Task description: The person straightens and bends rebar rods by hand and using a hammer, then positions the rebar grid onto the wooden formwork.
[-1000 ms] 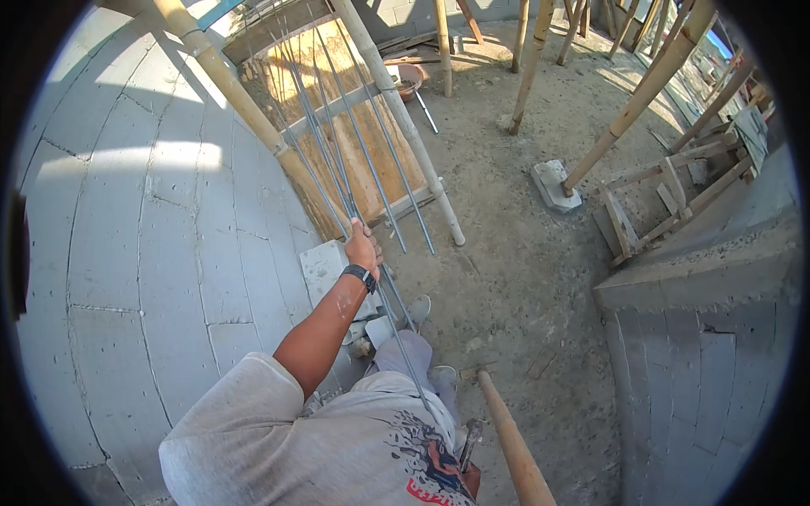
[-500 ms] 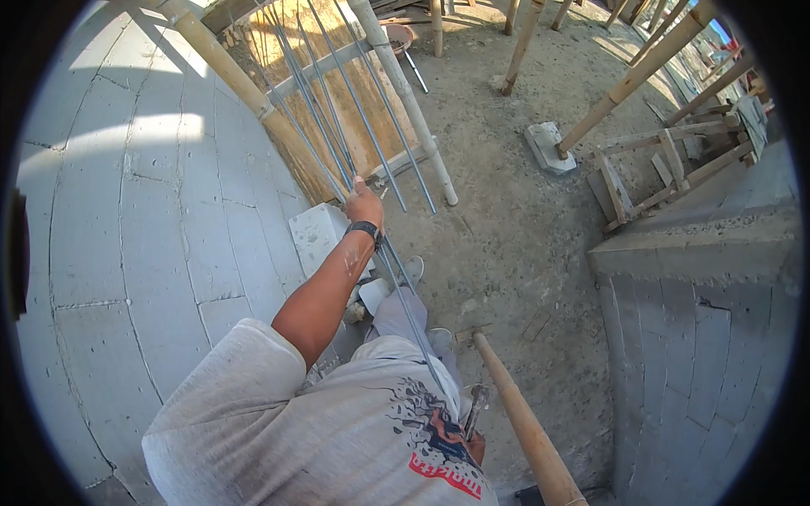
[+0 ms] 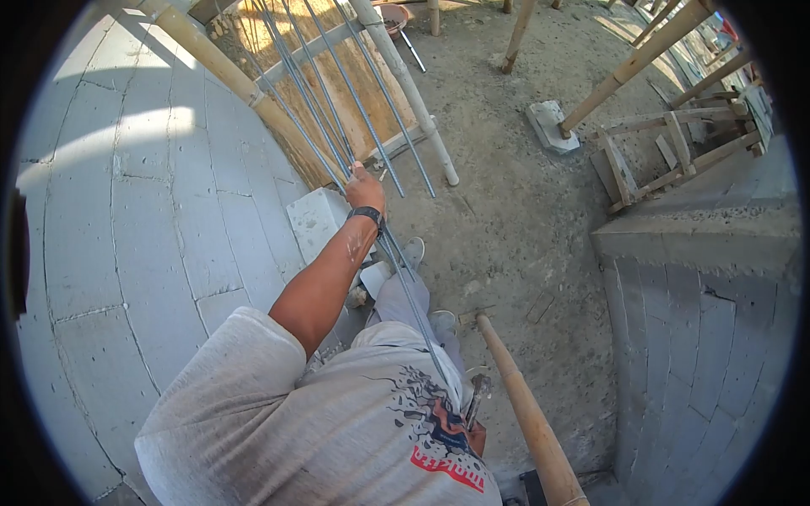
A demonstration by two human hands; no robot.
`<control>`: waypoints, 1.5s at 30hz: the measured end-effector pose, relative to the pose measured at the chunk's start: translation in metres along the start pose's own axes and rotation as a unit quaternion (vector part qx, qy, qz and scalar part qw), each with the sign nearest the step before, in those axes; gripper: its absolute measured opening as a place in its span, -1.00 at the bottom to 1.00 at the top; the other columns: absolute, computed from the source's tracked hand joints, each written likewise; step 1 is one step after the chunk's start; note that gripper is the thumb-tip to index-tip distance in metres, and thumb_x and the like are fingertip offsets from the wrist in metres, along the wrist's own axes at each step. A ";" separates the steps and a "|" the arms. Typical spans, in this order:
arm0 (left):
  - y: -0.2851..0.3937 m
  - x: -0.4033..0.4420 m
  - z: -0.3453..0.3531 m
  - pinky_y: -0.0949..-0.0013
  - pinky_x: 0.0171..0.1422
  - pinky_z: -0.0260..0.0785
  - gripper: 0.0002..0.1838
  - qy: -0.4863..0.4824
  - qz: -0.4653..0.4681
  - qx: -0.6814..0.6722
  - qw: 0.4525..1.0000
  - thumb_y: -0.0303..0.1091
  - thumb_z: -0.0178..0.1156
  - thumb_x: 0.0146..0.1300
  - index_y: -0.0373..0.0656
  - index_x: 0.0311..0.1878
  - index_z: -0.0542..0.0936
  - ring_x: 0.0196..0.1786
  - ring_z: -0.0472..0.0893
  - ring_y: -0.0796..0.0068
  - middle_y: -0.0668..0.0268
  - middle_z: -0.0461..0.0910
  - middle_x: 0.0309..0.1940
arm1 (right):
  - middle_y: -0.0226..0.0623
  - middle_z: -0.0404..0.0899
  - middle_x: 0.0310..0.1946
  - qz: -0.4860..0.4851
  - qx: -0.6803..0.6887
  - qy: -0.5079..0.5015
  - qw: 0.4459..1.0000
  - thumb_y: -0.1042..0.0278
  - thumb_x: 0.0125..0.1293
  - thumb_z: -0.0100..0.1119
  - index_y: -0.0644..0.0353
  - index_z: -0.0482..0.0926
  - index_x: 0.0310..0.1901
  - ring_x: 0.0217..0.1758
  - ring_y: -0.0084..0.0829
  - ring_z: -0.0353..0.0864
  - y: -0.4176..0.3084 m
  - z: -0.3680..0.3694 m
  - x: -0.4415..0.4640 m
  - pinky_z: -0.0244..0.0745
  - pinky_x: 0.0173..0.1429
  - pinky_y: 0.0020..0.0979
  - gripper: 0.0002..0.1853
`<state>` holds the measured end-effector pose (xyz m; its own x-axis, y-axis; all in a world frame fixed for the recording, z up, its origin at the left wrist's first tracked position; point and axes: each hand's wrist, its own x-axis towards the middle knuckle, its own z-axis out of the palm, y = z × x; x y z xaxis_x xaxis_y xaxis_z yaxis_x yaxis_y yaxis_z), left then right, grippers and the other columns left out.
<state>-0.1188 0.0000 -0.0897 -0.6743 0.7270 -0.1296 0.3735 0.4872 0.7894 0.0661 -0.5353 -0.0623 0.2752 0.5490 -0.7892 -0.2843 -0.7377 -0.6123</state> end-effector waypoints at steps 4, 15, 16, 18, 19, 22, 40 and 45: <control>-0.004 0.000 0.006 -0.05 0.02 0.41 -0.39 0.007 0.017 0.011 1.000 0.02 -0.21 0.49 -0.34 -0.11 0.66 -0.11 0.61 -0.23 -0.20 0.64 -0.25 | -0.25 0.70 -0.43 0.009 -0.002 0.001 1.000 0.17 0.40 0.23 0.38 0.64 -0.23 -0.42 -0.51 0.64 -0.001 -0.001 -0.005 0.49 -0.31 -0.45 -0.66; 0.010 -0.008 0.002 0.00 0.03 0.40 -0.37 -0.004 -0.018 0.021 1.000 0.05 -0.20 0.49 -0.39 -0.09 0.65 -0.04 0.59 -0.22 -0.21 0.64 -0.19 | -0.24 0.70 -0.42 0.032 0.003 0.004 0.999 0.16 0.40 0.23 0.40 0.64 -0.22 -0.40 -0.50 0.65 -0.002 0.002 -0.013 0.50 -0.29 -0.47 -0.65; 0.010 -0.008 0.004 -0.01 0.03 0.40 -0.37 -0.006 -0.016 0.028 0.999 0.05 -0.20 0.49 -0.39 -0.09 0.65 -0.04 0.59 -0.23 -0.21 0.64 -0.19 | -0.23 0.71 -0.42 0.034 0.005 0.007 0.999 0.16 0.40 0.23 0.40 0.64 -0.22 -0.40 -0.50 0.66 -0.002 0.003 -0.015 0.50 -0.29 -0.47 -0.65; 0.006 -0.008 0.004 -0.01 0.03 0.40 -0.37 0.002 0.003 0.028 1.000 0.04 -0.20 0.49 -0.39 -0.10 0.65 -0.05 0.59 -0.23 -0.21 0.63 -0.19 | -0.23 0.71 -0.42 0.037 0.007 0.007 0.999 0.16 0.40 0.23 0.40 0.64 -0.22 -0.40 -0.50 0.66 0.000 0.003 -0.017 0.50 -0.29 -0.47 -0.64; 0.003 -0.006 0.006 -0.01 0.02 0.40 -0.38 0.010 0.023 0.021 0.999 0.03 -0.20 0.49 -0.38 -0.10 0.65 -0.05 0.59 -0.24 -0.22 0.63 -0.20 | -0.23 0.71 -0.42 0.037 0.010 0.008 0.999 0.16 0.40 0.23 0.41 0.64 -0.22 -0.40 -0.50 0.66 0.002 0.004 -0.020 0.51 -0.28 -0.47 -0.64; -0.008 -0.001 0.013 -0.04 -0.03 0.41 -0.40 0.032 0.054 0.040 0.997 0.01 -0.17 0.48 -0.38 -0.14 0.66 -0.13 0.61 -0.22 -0.19 0.64 -0.26 | -0.23 0.71 -0.41 0.036 0.019 0.009 0.999 0.16 0.40 0.23 0.41 0.64 -0.22 -0.39 -0.50 0.66 0.007 0.002 -0.028 0.51 -0.28 -0.47 -0.64; 0.009 -0.013 0.013 -0.05 -0.04 0.44 -0.44 0.006 -0.031 0.036 0.999 0.01 -0.07 0.44 -0.39 -0.24 0.65 -0.18 0.64 -0.19 -0.18 0.65 -0.35 | -0.20 0.72 -0.40 0.011 0.007 0.000 1.000 0.15 0.40 0.23 0.44 0.64 -0.21 -0.37 -0.49 0.69 0.036 0.006 -0.044 0.53 -0.25 -0.49 -0.61; 0.011 0.004 0.001 -0.04 0.04 0.41 -0.39 -0.050 -0.034 -0.021 0.998 0.02 -0.17 0.48 -0.41 -0.13 0.64 -0.04 0.60 -0.26 -0.27 0.62 -0.19 | -0.18 0.72 -0.39 -0.015 0.028 -0.019 0.999 0.15 0.40 0.23 0.46 0.63 -0.20 -0.35 -0.47 0.70 0.061 0.001 -0.025 0.55 -0.24 -0.49 -0.61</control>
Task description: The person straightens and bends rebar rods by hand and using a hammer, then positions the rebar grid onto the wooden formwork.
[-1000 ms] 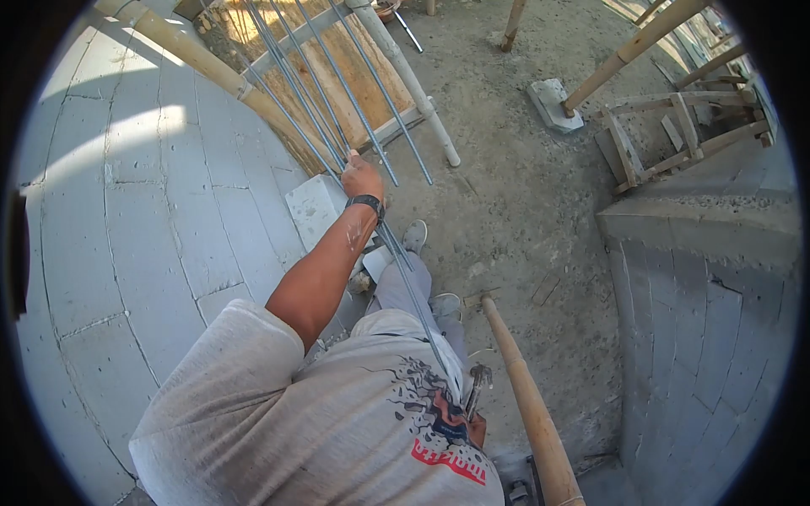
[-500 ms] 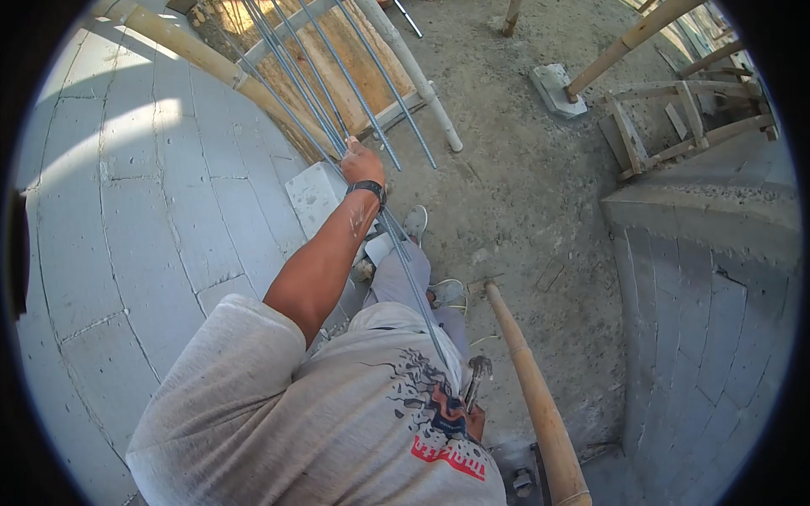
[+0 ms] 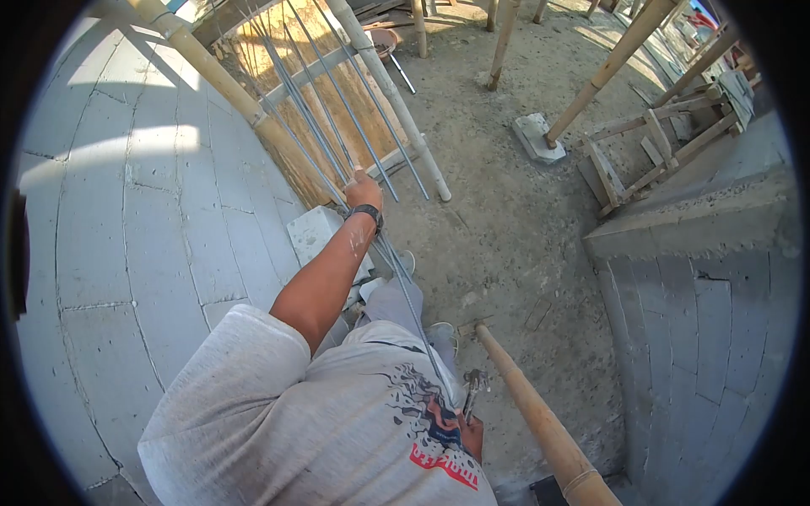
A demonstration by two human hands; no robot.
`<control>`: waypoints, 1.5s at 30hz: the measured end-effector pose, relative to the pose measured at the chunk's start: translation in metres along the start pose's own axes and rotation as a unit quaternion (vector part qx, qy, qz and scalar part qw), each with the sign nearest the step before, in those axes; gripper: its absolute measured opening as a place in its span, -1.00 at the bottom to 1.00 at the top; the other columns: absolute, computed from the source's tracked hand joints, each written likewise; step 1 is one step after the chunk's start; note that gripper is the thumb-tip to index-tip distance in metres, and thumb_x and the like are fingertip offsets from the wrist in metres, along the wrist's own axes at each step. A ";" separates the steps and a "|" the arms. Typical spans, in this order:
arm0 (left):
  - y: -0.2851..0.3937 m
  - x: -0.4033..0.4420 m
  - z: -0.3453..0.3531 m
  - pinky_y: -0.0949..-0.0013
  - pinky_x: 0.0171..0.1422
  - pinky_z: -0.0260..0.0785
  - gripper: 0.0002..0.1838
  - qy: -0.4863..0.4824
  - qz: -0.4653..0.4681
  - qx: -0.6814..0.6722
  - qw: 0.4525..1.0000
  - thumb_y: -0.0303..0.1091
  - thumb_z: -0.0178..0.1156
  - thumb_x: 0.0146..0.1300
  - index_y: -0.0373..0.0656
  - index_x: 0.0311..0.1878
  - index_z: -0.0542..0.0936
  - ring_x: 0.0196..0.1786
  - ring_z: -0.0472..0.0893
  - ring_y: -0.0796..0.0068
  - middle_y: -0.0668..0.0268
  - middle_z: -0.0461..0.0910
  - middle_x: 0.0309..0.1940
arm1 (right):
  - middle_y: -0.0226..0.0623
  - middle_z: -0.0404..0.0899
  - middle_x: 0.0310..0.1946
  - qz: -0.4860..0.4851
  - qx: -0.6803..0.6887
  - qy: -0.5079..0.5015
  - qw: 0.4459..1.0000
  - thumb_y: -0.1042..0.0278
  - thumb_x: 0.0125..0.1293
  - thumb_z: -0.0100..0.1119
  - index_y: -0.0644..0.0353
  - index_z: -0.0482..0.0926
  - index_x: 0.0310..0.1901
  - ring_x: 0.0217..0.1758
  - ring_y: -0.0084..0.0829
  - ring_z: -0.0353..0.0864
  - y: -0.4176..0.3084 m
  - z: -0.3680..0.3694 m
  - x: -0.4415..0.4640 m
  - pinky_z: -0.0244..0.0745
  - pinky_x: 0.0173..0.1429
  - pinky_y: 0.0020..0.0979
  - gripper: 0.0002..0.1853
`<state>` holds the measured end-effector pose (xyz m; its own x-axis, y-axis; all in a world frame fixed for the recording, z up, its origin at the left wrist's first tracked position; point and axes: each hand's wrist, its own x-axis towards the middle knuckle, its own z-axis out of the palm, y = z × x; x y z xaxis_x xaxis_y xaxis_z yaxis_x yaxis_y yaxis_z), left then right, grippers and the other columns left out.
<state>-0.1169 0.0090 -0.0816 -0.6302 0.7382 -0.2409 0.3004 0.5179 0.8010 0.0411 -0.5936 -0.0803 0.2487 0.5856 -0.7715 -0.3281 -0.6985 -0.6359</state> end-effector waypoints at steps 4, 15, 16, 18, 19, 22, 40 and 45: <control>0.009 0.015 -0.013 0.11 -0.40 0.37 -0.39 -0.090 -0.095 -0.171 0.977 0.16 -0.14 0.44 -0.25 -0.30 0.61 -0.45 0.56 0.08 0.09 0.55 -0.48 | -0.17 0.69 -0.42 -0.012 0.058 -0.006 0.998 0.17 0.38 0.27 0.51 0.60 -0.20 -0.31 -0.41 0.71 -0.016 -0.002 0.017 0.57 -0.19 -0.44 -0.59; 0.099 -0.020 -0.107 0.39 -0.30 0.33 -0.45 -0.360 -0.134 -0.466 0.797 0.29 -0.08 0.42 -0.08 -0.09 0.44 -0.47 0.40 0.53 0.41 0.38 -0.47 | -0.44 0.46 -0.68 -0.134 -0.100 0.117 0.979 0.07 0.29 0.32 0.23 0.54 -0.53 -0.62 -0.59 0.37 -0.183 0.109 0.056 0.27 -0.48 -0.43 -0.60; 0.089 -0.037 -0.113 0.37 -0.28 0.33 -0.47 -0.393 -0.129 -0.440 0.797 0.26 -0.09 0.43 -0.09 -0.08 0.44 -0.48 0.39 0.53 0.42 0.36 -0.49 | -0.44 0.45 -0.68 -0.151 -0.128 0.119 0.973 0.06 0.29 0.32 0.24 0.55 -0.51 -0.61 -0.59 0.39 -0.201 0.123 0.068 0.28 -0.48 -0.43 -0.60; 0.087 -0.048 -0.112 0.37 -0.31 0.29 -0.51 -0.406 -0.110 -0.418 0.805 0.20 -0.09 0.46 -0.09 -0.06 0.44 -0.51 0.35 0.55 0.46 0.30 -0.52 | -0.41 0.54 -0.63 -0.204 -0.179 0.103 0.957 0.05 0.30 0.30 0.25 0.60 -0.44 -0.57 -0.60 0.43 -0.255 0.159 0.091 0.32 -0.44 -0.46 -0.62; 0.089 -0.050 -0.109 0.40 -0.35 0.26 -0.53 -0.386 -0.102 -0.424 0.813 0.17 -0.08 0.47 -0.09 -0.07 0.44 -0.54 0.32 0.58 0.49 0.27 -0.55 | -0.39 0.57 -0.60 -0.202 -0.163 0.087 0.962 0.06 0.31 0.29 0.26 0.61 -0.42 -0.56 -0.60 0.44 -0.278 0.175 0.101 0.34 -0.43 -0.47 -0.62; 0.115 0.004 -0.094 0.48 -0.49 0.14 -0.61 -0.337 -0.093 -0.439 0.828 0.09 -0.06 0.49 -0.08 -0.06 0.43 -0.61 0.21 0.68 0.56 0.17 -0.61 | -0.30 0.69 -0.47 -0.213 -0.110 0.028 0.970 0.07 0.35 0.24 0.28 0.66 -0.34 -0.52 -0.59 0.49 -0.342 0.220 0.119 0.41 -0.36 -0.48 -0.63; 0.263 0.455 0.006 0.48 -0.68 -0.09 -0.79 -0.308 -0.062 -0.520 0.794 -0.06 0.09 0.39 0.04 -0.23 0.51 -0.74 0.15 0.67 0.60 0.35 -0.63 | -0.20 0.62 -0.52 -0.062 -0.248 0.132 0.958 -0.01 0.34 0.19 0.30 0.70 -0.29 -0.40 -0.39 0.55 -0.367 0.264 0.137 0.42 -0.27 -0.28 -0.57; 0.342 0.469 -0.008 0.49 -0.62 0.10 -0.75 -0.212 -0.036 -0.414 0.884 -0.12 0.10 0.38 -0.02 -0.01 0.53 -0.63 0.31 0.62 0.42 0.54 -0.44 | -0.25 0.62 -0.56 -0.084 -0.235 0.136 0.959 0.05 0.33 0.21 0.30 0.69 -0.36 -0.44 -0.46 0.53 -0.382 0.283 0.148 0.40 -0.32 -0.33 -0.61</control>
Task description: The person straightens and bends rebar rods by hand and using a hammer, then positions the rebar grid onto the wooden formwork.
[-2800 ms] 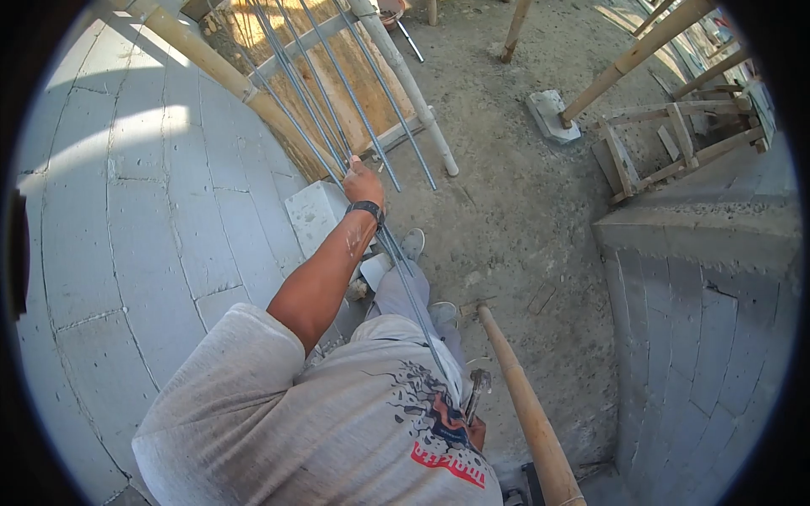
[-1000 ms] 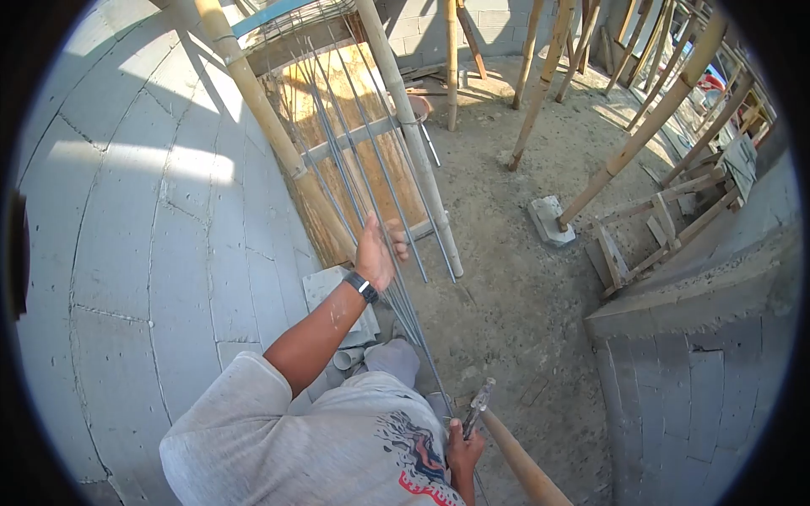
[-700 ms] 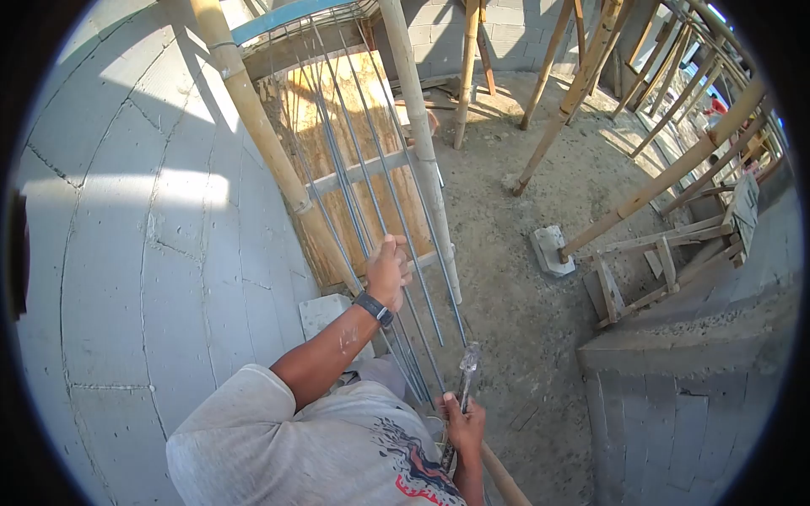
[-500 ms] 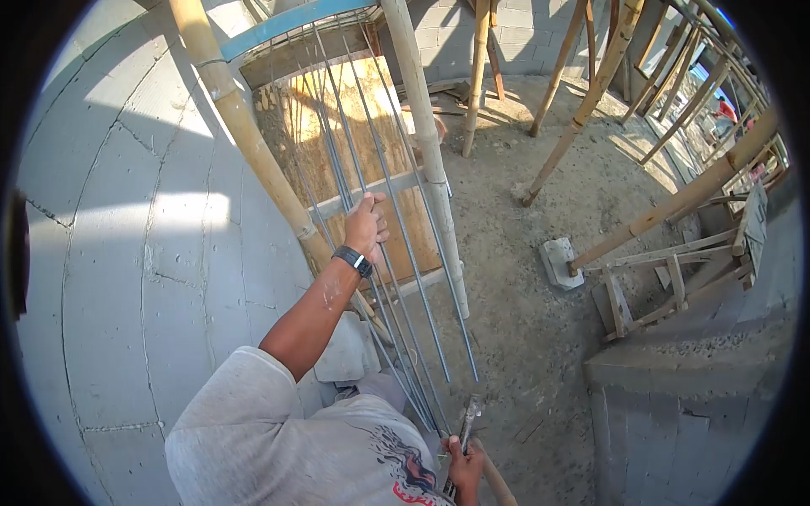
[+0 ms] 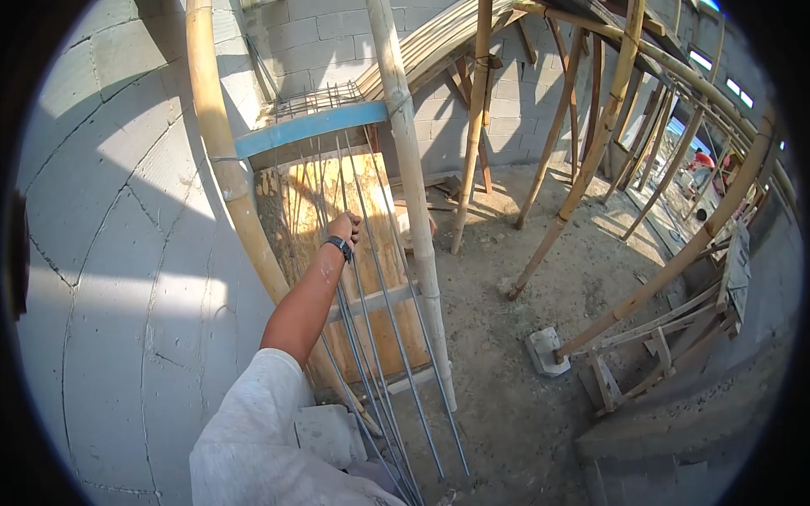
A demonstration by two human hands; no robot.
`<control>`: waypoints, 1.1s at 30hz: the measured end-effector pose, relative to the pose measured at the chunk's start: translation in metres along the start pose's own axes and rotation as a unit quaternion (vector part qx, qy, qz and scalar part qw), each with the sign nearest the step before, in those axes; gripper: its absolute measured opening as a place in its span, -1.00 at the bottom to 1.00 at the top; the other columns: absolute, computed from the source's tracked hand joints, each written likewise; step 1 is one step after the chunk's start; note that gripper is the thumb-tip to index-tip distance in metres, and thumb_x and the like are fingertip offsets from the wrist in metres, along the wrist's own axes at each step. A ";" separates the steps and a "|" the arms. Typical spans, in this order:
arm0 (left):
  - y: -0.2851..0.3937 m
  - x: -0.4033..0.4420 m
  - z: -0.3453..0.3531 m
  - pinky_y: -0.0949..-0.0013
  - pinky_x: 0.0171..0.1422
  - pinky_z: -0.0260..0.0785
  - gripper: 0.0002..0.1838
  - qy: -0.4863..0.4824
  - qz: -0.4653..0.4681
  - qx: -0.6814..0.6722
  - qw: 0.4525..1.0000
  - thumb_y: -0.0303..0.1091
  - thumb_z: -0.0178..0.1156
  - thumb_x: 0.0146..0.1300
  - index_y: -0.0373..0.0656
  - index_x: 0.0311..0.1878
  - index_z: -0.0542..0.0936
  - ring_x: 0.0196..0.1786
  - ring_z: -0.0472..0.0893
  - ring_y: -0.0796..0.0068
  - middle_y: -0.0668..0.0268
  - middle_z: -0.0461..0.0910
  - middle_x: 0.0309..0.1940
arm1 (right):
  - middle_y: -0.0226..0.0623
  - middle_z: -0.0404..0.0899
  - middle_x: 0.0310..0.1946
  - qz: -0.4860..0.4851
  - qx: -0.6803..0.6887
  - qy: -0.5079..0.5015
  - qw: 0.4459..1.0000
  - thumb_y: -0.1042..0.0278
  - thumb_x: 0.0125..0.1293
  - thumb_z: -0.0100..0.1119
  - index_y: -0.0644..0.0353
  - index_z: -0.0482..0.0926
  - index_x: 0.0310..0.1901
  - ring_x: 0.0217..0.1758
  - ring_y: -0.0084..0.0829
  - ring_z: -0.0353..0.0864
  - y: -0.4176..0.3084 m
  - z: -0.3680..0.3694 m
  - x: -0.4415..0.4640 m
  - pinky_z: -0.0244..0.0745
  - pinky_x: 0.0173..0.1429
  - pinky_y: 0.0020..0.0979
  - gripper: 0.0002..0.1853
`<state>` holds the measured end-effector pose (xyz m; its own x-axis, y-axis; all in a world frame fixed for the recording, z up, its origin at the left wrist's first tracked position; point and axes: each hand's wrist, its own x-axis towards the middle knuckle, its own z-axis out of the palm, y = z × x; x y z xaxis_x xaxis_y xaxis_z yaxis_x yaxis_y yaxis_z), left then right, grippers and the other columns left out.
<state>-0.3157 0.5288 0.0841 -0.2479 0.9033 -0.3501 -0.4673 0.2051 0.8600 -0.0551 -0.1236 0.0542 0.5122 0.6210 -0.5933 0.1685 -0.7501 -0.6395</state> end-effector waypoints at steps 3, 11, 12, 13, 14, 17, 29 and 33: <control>0.037 0.024 0.016 0.48 -0.50 0.26 -0.60 -0.019 0.046 -0.037 0.998 -0.07 0.12 0.38 -0.10 0.14 0.51 -0.50 0.48 0.56 0.29 0.62 -0.24 | -0.28 0.61 -0.58 -0.023 0.019 0.007 1.000 0.09 0.32 0.22 0.30 0.68 -0.39 -0.47 -0.50 0.52 -0.011 0.011 0.006 0.38 -0.35 -0.35 -0.62; -0.062 0.003 -0.022 0.30 -0.17 0.39 -0.42 -0.018 0.063 0.106 0.992 0.13 0.14 0.32 -0.21 0.13 0.54 -0.22 0.59 0.32 0.14 0.62 -0.11 | -0.30 0.63 -0.59 -0.202 0.084 -0.080 0.973 0.16 0.32 0.23 0.31 0.69 -0.42 -0.52 -0.62 0.48 -0.115 0.063 0.062 0.33 -0.41 -0.46 -0.66; -0.085 -0.028 -0.032 0.23 -0.14 0.45 -0.48 -0.038 0.063 0.132 0.989 0.10 0.12 0.36 -0.21 0.05 0.55 -0.21 0.64 0.29 0.16 0.64 -0.22 | -0.31 0.62 -0.59 -0.186 0.091 -0.109 0.972 0.17 0.32 0.23 0.30 0.69 -0.44 -0.54 -0.62 0.45 -0.127 0.076 0.076 0.31 -0.43 -0.45 -0.66; -0.116 -0.041 -0.041 0.16 0.02 0.51 -0.45 -0.054 0.021 0.120 0.991 0.05 0.09 0.40 -0.24 0.21 0.47 0.09 0.60 0.26 0.10 0.52 0.16 | -0.32 0.62 -0.59 -0.172 0.099 -0.138 0.970 0.18 0.31 0.23 0.29 0.69 -0.46 -0.56 -0.62 0.41 -0.134 0.088 0.089 0.29 -0.45 -0.44 -0.67; -0.119 -0.071 -0.043 0.20 -0.01 0.53 -0.47 -0.067 -0.033 0.089 0.993 0.02 0.07 0.42 -0.25 0.19 0.46 0.06 0.63 0.24 0.10 0.55 0.12 | -0.36 0.60 -0.61 -0.185 0.100 -0.148 0.966 0.19 0.32 0.22 0.28 0.68 -0.46 -0.59 -0.65 0.37 -0.134 0.094 0.095 0.24 -0.47 -0.47 -0.68; -0.134 -0.104 -0.054 0.26 -0.17 0.56 -0.56 -0.045 -0.069 0.031 0.996 0.01 0.04 0.44 -0.21 0.08 0.48 -0.16 0.69 0.30 0.15 0.62 -0.08 | -0.44 0.54 -0.65 -0.188 0.098 -0.178 0.961 0.20 0.33 0.22 0.24 0.68 -0.46 -0.63 -0.70 0.28 -0.122 0.101 0.095 0.14 -0.51 -0.51 -0.69; -0.105 -0.151 -0.034 0.53 -0.60 0.04 -0.71 -0.055 -0.118 -0.196 0.972 -0.02 -0.04 0.49 -0.02 -0.10 0.51 -0.64 0.19 0.68 0.58 0.27 -0.61 | -0.30 0.69 -0.48 -0.184 0.090 -0.182 0.962 0.23 0.35 0.23 0.36 0.65 -0.25 -0.60 -0.65 0.42 -0.150 0.035 0.061 0.31 -0.49 -0.56 -0.72; -0.114 -0.136 -0.026 0.54 -0.64 -0.05 -0.71 -0.071 -0.125 -0.220 0.965 0.03 -0.01 0.45 0.04 -0.14 0.53 -0.68 0.14 0.68 0.60 0.23 -0.62 | -0.37 0.60 -0.58 -0.126 0.137 -0.187 0.965 0.24 0.34 0.24 0.31 0.65 -0.21 -0.58 -0.63 0.49 -0.135 0.019 0.051 0.36 -0.48 -0.53 -0.74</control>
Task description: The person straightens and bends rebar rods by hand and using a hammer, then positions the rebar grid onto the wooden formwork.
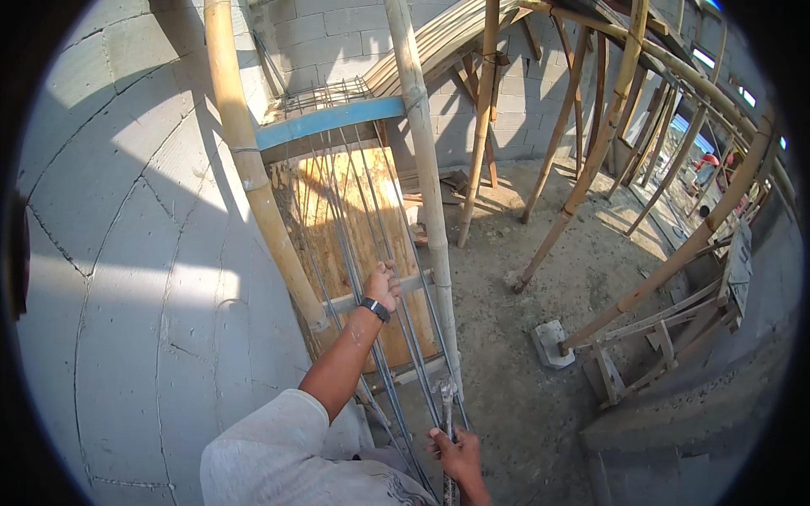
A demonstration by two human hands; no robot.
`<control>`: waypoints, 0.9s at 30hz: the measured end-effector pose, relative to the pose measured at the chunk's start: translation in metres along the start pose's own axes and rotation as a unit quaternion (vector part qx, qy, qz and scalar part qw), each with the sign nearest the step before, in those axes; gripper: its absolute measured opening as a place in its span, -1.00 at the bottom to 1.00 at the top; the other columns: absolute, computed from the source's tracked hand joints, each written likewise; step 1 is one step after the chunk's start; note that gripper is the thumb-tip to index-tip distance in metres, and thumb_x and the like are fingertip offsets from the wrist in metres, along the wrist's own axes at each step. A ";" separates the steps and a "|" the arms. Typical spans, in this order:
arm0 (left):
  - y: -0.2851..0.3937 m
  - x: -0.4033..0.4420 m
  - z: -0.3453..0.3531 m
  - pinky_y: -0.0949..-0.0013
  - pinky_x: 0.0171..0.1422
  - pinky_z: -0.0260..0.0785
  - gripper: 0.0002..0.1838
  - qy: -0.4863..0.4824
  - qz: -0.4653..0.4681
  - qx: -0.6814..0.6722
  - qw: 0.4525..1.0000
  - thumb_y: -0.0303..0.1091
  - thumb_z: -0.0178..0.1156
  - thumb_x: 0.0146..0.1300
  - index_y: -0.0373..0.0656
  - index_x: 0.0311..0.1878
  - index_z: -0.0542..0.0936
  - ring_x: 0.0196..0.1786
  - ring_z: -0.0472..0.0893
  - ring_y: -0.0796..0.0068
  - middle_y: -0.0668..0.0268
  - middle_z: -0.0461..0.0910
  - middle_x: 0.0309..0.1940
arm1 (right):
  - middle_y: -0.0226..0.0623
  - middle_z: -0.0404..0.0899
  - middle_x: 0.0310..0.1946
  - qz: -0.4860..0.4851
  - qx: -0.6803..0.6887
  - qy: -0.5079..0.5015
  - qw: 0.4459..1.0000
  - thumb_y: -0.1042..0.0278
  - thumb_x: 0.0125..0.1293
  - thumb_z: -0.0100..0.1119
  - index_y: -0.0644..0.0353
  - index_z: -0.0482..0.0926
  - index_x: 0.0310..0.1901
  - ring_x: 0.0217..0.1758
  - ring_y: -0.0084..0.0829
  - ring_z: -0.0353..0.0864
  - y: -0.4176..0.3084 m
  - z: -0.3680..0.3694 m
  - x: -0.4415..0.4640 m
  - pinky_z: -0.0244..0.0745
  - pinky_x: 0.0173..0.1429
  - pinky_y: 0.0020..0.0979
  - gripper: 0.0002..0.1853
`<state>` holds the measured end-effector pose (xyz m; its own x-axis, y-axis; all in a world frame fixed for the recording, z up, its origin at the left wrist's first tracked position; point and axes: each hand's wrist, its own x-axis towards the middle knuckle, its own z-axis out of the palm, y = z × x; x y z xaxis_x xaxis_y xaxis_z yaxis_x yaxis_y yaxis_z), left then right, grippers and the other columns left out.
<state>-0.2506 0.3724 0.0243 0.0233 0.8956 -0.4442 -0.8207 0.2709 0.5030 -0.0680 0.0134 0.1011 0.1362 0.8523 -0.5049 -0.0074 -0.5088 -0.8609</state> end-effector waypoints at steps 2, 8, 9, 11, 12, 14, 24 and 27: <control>0.005 0.002 0.005 0.53 -0.65 -0.06 -0.71 -0.007 -0.001 0.005 1.000 0.02 -0.04 0.47 0.03 -0.11 0.51 -0.69 0.13 0.68 0.61 0.23 -0.63 | -0.39 0.56 -0.61 0.037 -0.014 0.004 0.999 0.25 0.32 0.26 0.29 0.63 -0.24 -0.57 -0.63 0.50 0.010 -0.014 -0.026 0.37 -0.48 -0.52 -0.76; 0.041 0.021 0.009 0.52 -0.66 -0.05 -0.65 -0.075 -0.057 -0.057 0.994 -0.01 -0.18 0.55 -0.04 -0.04 0.48 -0.70 0.11 0.66 0.57 0.26 -0.66 | -0.40 0.55 -0.58 0.102 -0.015 0.021 0.994 0.06 0.34 0.21 0.26 0.67 -0.37 -0.55 -0.59 0.40 -0.011 -0.040 -0.105 0.28 -0.47 -0.44 -0.63; 0.044 0.018 0.014 0.52 -0.66 -0.04 -0.64 -0.063 -0.052 -0.042 0.996 -0.01 -0.19 0.55 -0.05 -0.03 0.47 -0.70 0.11 0.66 0.57 0.26 -0.65 | -0.41 0.53 -0.59 0.094 -0.010 0.034 0.995 0.08 0.34 0.22 0.26 0.65 -0.37 -0.56 -0.58 0.39 -0.010 -0.040 -0.106 0.27 -0.49 -0.44 -0.64; 0.046 0.006 0.035 0.52 -0.66 -0.02 -0.63 -0.040 -0.041 -0.013 0.998 -0.01 -0.20 0.56 -0.08 -0.02 0.46 -0.70 0.11 0.65 0.57 0.26 -0.65 | -0.44 0.51 -0.60 0.075 0.000 0.060 0.995 0.10 0.34 0.23 0.26 0.62 -0.39 -0.59 -0.57 0.37 -0.009 -0.038 -0.106 0.25 -0.51 -0.44 -0.66; 0.047 0.005 0.041 0.52 -0.67 0.01 -0.61 -0.021 -0.021 0.006 1.000 0.00 -0.21 0.56 -0.12 0.01 0.45 -0.71 0.11 0.65 0.56 0.25 -0.65 | -0.44 0.51 -0.60 0.065 0.011 0.068 0.996 0.11 0.33 0.23 0.25 0.61 -0.39 -0.58 -0.57 0.38 -0.008 -0.038 -0.105 0.25 -0.51 -0.44 -0.67; 0.050 0.010 0.044 0.52 -0.66 0.02 -0.60 -0.037 -0.022 0.008 0.999 -0.01 -0.21 0.56 -0.11 0.04 0.45 -0.70 0.11 0.65 0.55 0.25 -0.64 | -0.45 0.51 -0.59 0.045 0.033 0.080 0.995 0.11 0.32 0.24 0.23 0.60 -0.39 -0.57 -0.57 0.38 -0.006 -0.037 -0.102 0.26 -0.50 -0.44 -0.68; 0.041 0.046 0.033 0.55 -0.63 0.06 -0.64 -0.022 0.008 0.080 0.996 -0.10 -0.20 0.56 -0.11 0.11 0.46 -0.64 0.15 0.66 0.52 0.29 -0.54 | -0.44 0.47 -0.65 -0.049 -0.056 0.101 0.992 0.09 0.26 0.25 0.21 0.61 -0.39 -0.57 -0.55 0.38 0.038 -0.012 -0.059 0.30 -0.46 -0.36 -0.69; 0.048 0.045 0.027 0.55 -0.63 0.08 -0.69 -0.022 0.017 0.093 0.995 -0.13 -0.16 0.54 -0.08 0.04 0.50 -0.63 0.16 0.66 0.52 0.31 -0.52 | -0.44 0.48 -0.64 -0.036 -0.095 0.115 0.988 0.08 0.27 0.24 0.22 0.62 -0.40 -0.58 -0.54 0.37 0.051 -0.002 -0.055 0.29 -0.46 -0.34 -0.67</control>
<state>-0.2738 0.4357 0.0486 0.0257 0.9192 -0.3929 -0.7011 0.2967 0.6484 -0.0734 -0.0594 0.0848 0.3507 0.8482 -0.3969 0.1938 -0.4804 -0.8554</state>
